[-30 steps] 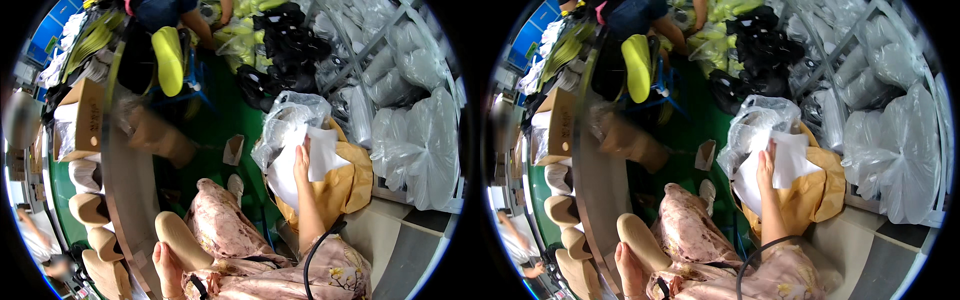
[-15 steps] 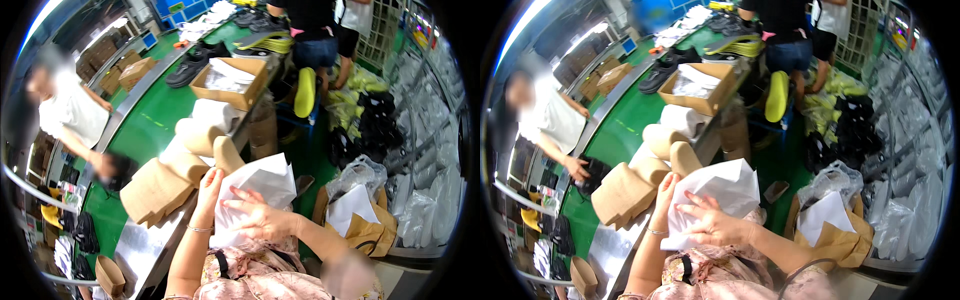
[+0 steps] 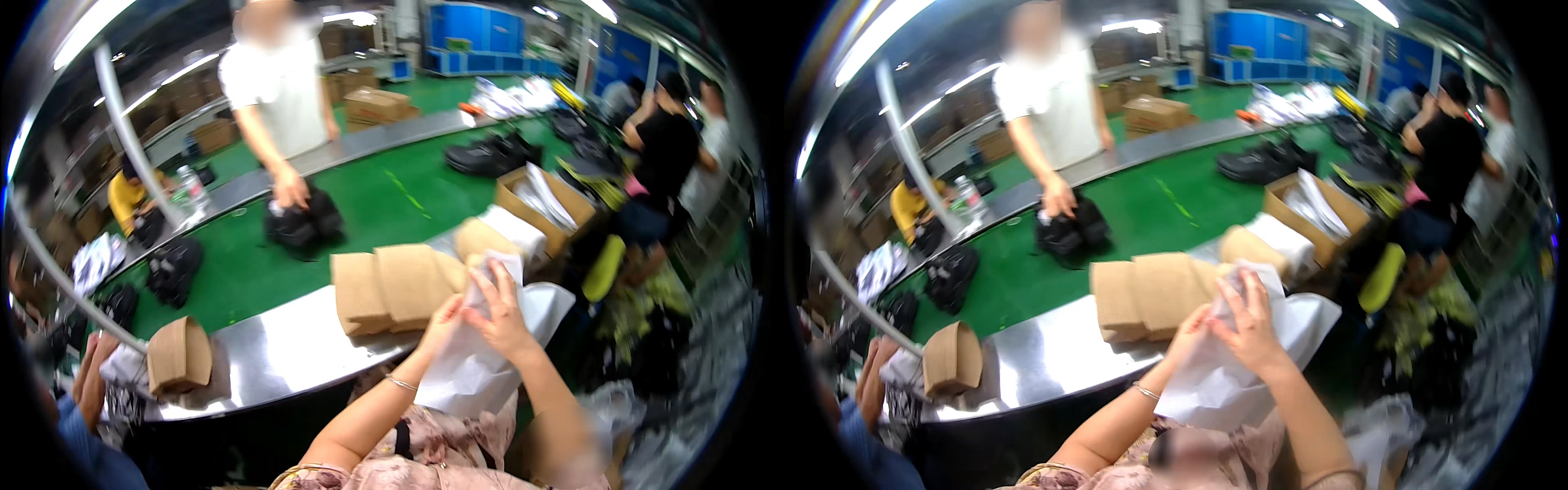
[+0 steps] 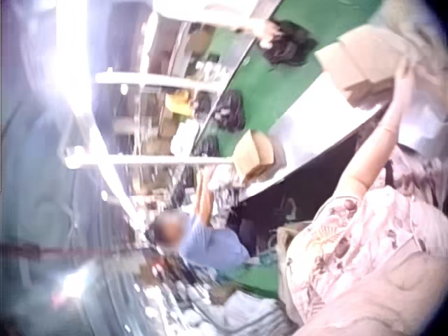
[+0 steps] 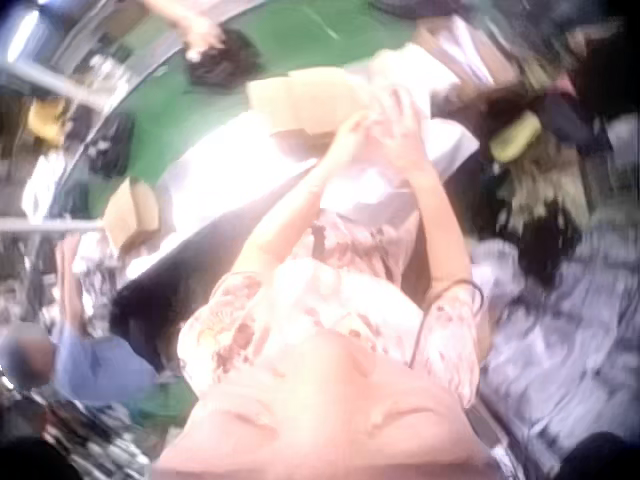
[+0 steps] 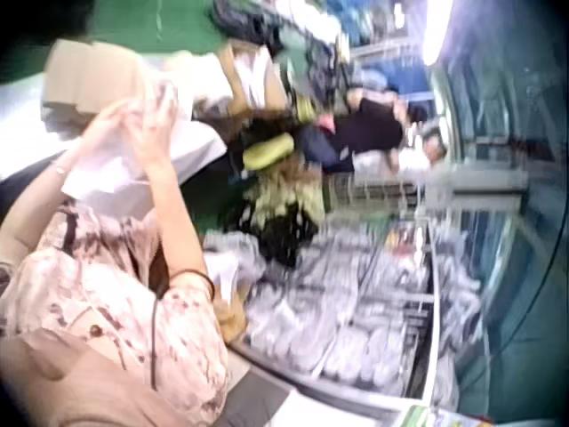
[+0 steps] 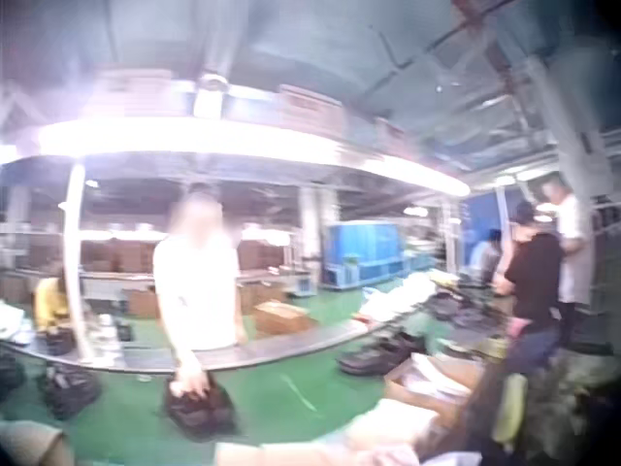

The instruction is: The person wraps shoe trees in paper, places them into a shoe, and stacks additional shoe trees on the workstation.

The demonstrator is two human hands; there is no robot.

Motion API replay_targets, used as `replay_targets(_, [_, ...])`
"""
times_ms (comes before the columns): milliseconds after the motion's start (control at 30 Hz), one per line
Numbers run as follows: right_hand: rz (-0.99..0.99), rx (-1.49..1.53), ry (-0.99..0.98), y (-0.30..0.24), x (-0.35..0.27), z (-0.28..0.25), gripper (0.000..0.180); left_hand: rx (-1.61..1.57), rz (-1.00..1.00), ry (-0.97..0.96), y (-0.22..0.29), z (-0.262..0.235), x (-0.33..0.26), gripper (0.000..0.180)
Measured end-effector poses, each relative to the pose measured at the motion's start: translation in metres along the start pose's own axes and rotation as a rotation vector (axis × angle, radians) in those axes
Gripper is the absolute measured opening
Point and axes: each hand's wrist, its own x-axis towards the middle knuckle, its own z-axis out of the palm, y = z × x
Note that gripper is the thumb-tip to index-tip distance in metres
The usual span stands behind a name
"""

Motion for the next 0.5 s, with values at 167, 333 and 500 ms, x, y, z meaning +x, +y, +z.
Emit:
replay_targets(167, [-0.203,-0.005,-0.303,-0.043,0.086,0.02,0.069,-0.717,-0.138,-0.218,0.078,-0.029,0.011,0.034])
replay_targets(333, [-0.259,0.209,-0.35,-0.086,0.121,0.05,0.064,-0.483,-0.043,0.043,0.142,-0.044,-0.013,0.041])
replay_targets(500, [-0.234,0.411,-0.259,-0.091,0.145,0.069,0.05,-0.524,-0.001,0.01,0.158,-0.063,-0.018,0.043])
